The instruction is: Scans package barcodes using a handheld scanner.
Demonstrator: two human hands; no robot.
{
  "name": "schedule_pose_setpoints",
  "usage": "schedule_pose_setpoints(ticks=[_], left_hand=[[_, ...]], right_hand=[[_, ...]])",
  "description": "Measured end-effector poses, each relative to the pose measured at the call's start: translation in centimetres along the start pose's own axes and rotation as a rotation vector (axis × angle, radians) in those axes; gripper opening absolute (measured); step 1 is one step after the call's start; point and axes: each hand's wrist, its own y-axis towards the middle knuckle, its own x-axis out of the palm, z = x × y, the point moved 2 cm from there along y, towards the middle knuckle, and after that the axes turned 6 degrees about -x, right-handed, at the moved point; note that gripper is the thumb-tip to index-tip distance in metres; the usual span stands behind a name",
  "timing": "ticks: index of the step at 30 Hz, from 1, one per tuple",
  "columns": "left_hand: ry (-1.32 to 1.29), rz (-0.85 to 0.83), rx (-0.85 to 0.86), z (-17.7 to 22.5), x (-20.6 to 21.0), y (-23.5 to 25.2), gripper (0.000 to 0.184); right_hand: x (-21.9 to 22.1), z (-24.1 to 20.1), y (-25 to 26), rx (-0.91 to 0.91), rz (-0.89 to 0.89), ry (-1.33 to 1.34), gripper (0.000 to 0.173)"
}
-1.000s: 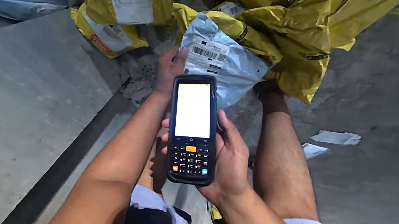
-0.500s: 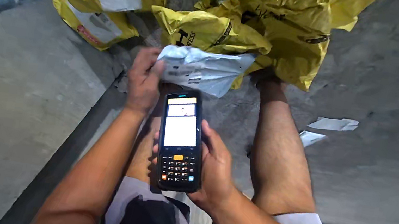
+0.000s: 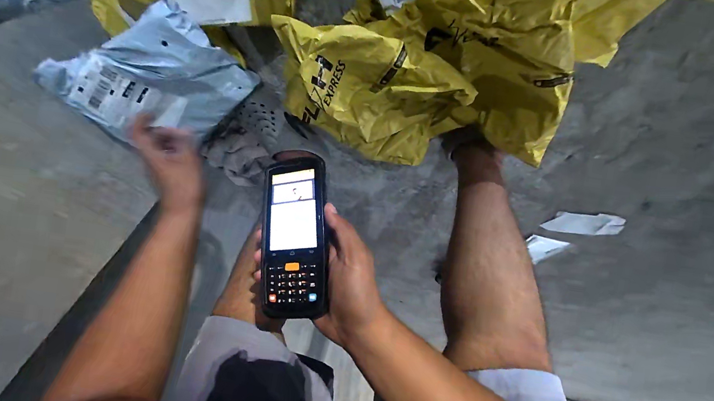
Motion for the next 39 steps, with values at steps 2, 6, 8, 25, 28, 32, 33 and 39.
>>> schedule_pose_setpoints(ticks=[2,6,8,25,28,32,33,39], left_hand=[[-0.252,-0.283,-0.185,3.1,7.8,-0.8,0.078],[-0.363,-0.469,-0.431,12.2,15.9,-1.5,0.055],[-0.439,-0.541,-0.364,14.4,15.9,-2.1,0.027],[-0.680,-0.141,-0.148,9.2,4.1,5.4,0.055],[-0.692,-0.326,-0.342,8.7,7.0,3.7,0.067],[-0.754,-0.325,-0.401,11.4,7.8,1.3,0.062],[-0.762,-0.314,-0.404,12.9,7.4,0.9,0.067],[-0.563,-0.396,-0.250,18.2,7.1,1.1,0.034]], right_hand=[[0.2,-0.7,0.2,-0.018,-0.045,-0.035,0.067],[0.7,-2.8,0.7,-0.044,-0.268,-0.226,0.065],[1.6,-4.0,0.5,0.015,-0.384,-0.303,0.064],[3.4,-3.2,-1.2,0.327,-0.769,-0.692,0.060],[3.3,-3.6,-0.8,0.290,-0.730,-0.675,0.062],[3.1,-4.6,-0.3,0.261,-0.685,-0.668,0.068],[3.1,-4.9,-0.1,0.251,-0.685,-0.667,0.067],[3.3,-6.1,0.4,0.257,-0.795,-0.609,0.063]])
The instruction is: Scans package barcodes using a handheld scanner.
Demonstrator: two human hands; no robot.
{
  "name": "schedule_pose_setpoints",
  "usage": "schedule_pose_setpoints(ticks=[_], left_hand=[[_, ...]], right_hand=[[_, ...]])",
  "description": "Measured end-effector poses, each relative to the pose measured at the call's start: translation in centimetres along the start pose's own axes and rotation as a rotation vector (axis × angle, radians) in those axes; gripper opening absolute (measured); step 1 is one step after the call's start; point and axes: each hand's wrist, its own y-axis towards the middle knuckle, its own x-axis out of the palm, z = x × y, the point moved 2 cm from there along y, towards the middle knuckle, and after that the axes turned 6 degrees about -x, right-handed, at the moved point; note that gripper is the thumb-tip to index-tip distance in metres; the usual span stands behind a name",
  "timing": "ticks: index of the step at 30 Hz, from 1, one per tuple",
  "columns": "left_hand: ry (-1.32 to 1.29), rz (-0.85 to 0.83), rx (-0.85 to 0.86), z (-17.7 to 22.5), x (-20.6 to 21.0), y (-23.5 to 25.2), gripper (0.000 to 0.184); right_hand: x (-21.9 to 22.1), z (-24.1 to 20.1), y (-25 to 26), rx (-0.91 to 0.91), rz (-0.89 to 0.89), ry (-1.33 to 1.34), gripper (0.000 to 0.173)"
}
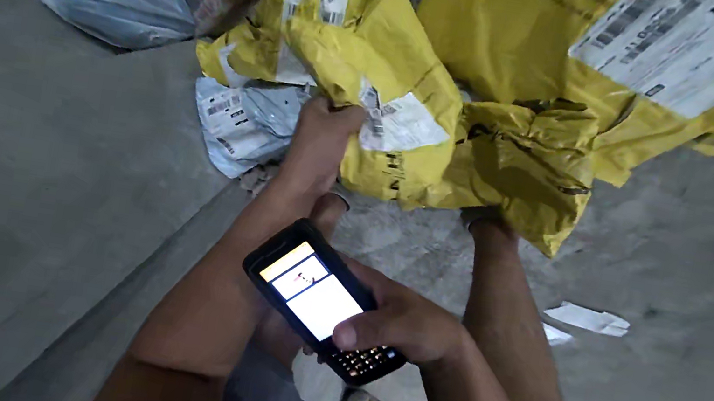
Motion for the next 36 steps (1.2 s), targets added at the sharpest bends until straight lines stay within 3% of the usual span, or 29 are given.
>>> schedule_pose_setpoints(ticks=[6,12,17,21,23,25,27,34,36], left_hand=[[-0.040,0.053,0.192,7.6,-4.5,-2.2,0.036],[0.092,0.026,0.314,12.7,-7.0,-2.6,0.029],[0.164,-0.019,0.373,14.1,-7.9,-1.9,0.023],[0.148,-0.150,0.423,14.8,-8.9,-1.3,0.020],[0.259,-0.202,0.443,15.6,-8.8,-1.5,0.030],[0.439,-0.151,0.432,16.4,-8.4,-1.9,0.040],[0.534,-0.112,0.405,16.8,-8.5,-2.0,0.036],[0.527,-0.149,0.436,17.0,-8.5,-2.2,0.029],[0.586,-0.137,0.446,17.2,-8.2,-2.1,0.031]], right_hand=[[0.0,-0.5,-0.1,-0.043,-0.040,0.041,0.062],[-0.8,-0.7,-1.0,-0.105,0.061,0.065,0.067],[-1.2,-0.9,-1.4,-0.186,0.103,0.127,0.066],[-1.8,-0.7,-1.6,-0.257,0.187,0.123,0.080],[-2.0,-0.9,-1.6,-0.270,0.237,0.086,0.084],[-2.0,-1.2,-1.7,-0.280,0.280,0.049,0.083],[-1.9,-1.5,-1.8,-0.294,0.329,0.009,0.081],[-1.2,-3.0,-1.7,-0.284,0.518,-0.165,0.083],[-1.0,-3.4,-1.5,-0.298,0.588,-0.287,0.074]])
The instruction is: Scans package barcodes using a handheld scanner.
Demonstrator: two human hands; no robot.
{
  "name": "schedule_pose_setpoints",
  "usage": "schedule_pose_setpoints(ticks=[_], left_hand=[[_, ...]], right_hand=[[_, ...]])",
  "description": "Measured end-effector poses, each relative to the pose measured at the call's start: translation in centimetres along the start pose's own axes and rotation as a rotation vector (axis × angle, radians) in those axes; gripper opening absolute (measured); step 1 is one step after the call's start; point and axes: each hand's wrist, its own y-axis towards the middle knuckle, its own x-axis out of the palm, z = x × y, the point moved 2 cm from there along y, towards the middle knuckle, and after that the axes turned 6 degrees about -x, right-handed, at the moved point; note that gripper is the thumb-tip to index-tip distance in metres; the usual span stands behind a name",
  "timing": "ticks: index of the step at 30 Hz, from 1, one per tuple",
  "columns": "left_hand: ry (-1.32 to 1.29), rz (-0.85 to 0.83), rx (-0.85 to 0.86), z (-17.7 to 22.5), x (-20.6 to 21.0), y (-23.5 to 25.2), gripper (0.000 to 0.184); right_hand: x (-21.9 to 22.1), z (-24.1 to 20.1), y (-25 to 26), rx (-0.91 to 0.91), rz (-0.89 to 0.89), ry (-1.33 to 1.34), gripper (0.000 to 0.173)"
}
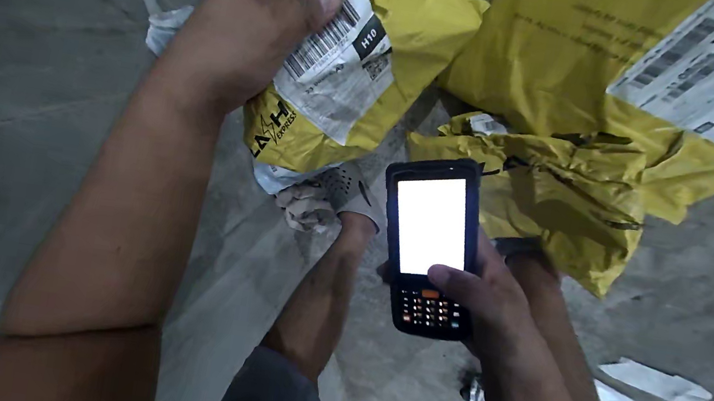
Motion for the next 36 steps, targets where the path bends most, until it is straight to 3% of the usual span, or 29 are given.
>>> schedule_pose_setpoints(ticks=[5,8,12,18,25,29,34,36], left_hand=[[0.383,0.143,0.002,1.0,0.8,-0.7,0.017],[0.420,0.197,0.095,1.3,1.0,-0.7,0.020],[0.459,0.214,0.091,1.0,0.7,-0.1,0.021],[0.343,0.144,0.177,0.7,-1.0,2.0,0.031],[0.445,0.127,0.229,1.0,-0.4,2.1,0.036],[0.533,0.156,-0.008,1.6,-1.0,0.9,0.051],[0.464,0.377,-0.129,-5.6,-5.1,2.1,0.064],[0.372,0.600,-0.445,-3.5,-2.7,1.5,0.056]], right_hand=[[-0.2,-0.3,0.1,-0.058,0.130,-0.130,0.064],[-0.5,-0.3,0.5,-0.092,0.100,-0.124,0.059],[-0.3,-0.2,0.4,-0.005,0.179,-0.162,0.054],[-0.2,0.1,0.0,0.016,-0.152,0.097,0.073],[-0.3,0.6,-0.7,0.056,-0.227,0.235,0.057],[-0.2,-0.4,-0.9,0.043,-0.189,0.187,0.049],[-1.4,-1.0,-0.5,0.042,-0.162,0.196,0.054],[-1.6,-1.4,-0.5,0.041,-0.090,0.186,0.054]])
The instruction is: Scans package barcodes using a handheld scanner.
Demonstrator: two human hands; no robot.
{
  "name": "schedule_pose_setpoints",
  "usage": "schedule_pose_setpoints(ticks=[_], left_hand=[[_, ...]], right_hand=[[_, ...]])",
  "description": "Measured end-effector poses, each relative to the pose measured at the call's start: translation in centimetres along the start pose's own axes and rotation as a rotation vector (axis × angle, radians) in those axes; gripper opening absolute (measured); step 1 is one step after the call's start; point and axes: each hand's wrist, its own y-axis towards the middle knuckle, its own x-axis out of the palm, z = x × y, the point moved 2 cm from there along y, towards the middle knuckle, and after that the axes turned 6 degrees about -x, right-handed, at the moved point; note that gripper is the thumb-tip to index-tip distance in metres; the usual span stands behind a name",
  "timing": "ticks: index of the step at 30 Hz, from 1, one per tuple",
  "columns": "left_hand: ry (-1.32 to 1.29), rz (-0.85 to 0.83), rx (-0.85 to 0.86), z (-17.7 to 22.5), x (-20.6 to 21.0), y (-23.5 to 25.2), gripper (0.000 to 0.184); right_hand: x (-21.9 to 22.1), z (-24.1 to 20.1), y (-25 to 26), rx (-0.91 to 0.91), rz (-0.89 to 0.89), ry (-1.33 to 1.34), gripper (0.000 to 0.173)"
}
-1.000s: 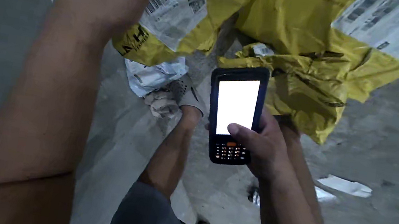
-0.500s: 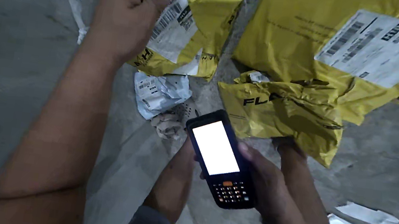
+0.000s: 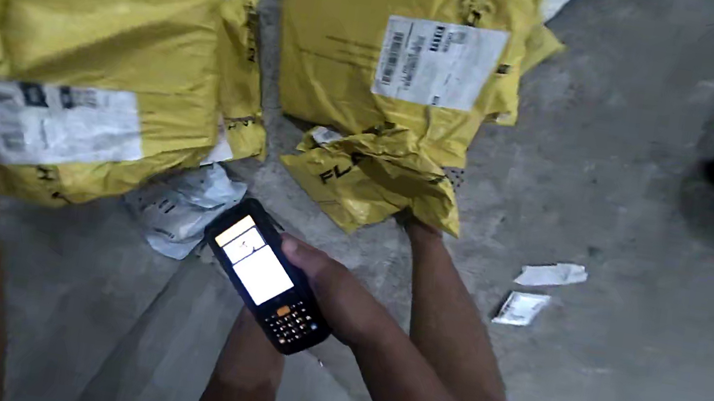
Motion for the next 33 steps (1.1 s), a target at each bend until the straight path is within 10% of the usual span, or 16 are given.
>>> schedule_pose_setpoints(ticks=[2,4,11,17,26,33], left_hand=[[0.051,0.114,-0.155,0.0,1.3,-0.5,0.053],[0.162,0.137,0.170,-3.4,3.4,0.6,0.060],[-0.129,-0.608,0.517,5.8,22.0,-13.3,0.037],[-0.417,-0.863,-0.169,11.6,31.9,-18.4,0.054],[-0.474,-0.925,-0.083,12.4,31.6,-15.3,0.032],[-0.480,-0.300,0.369,12.2,18.3,-10.8,0.035]], right_hand=[[-0.3,-0.4,0.0,-0.031,0.076,0.001,0.053],[-0.9,-0.7,0.0,-0.077,0.170,0.046,0.051],[-2.4,-1.9,-1.5,-0.227,0.537,0.391,0.054],[-4.0,-2.9,-2.6,-0.360,0.529,0.547,0.060],[-4.3,-3.4,-2.6,-0.347,0.439,0.642,0.061],[-3.1,-2.8,-2.5,-0.198,0.333,0.369,0.055]])
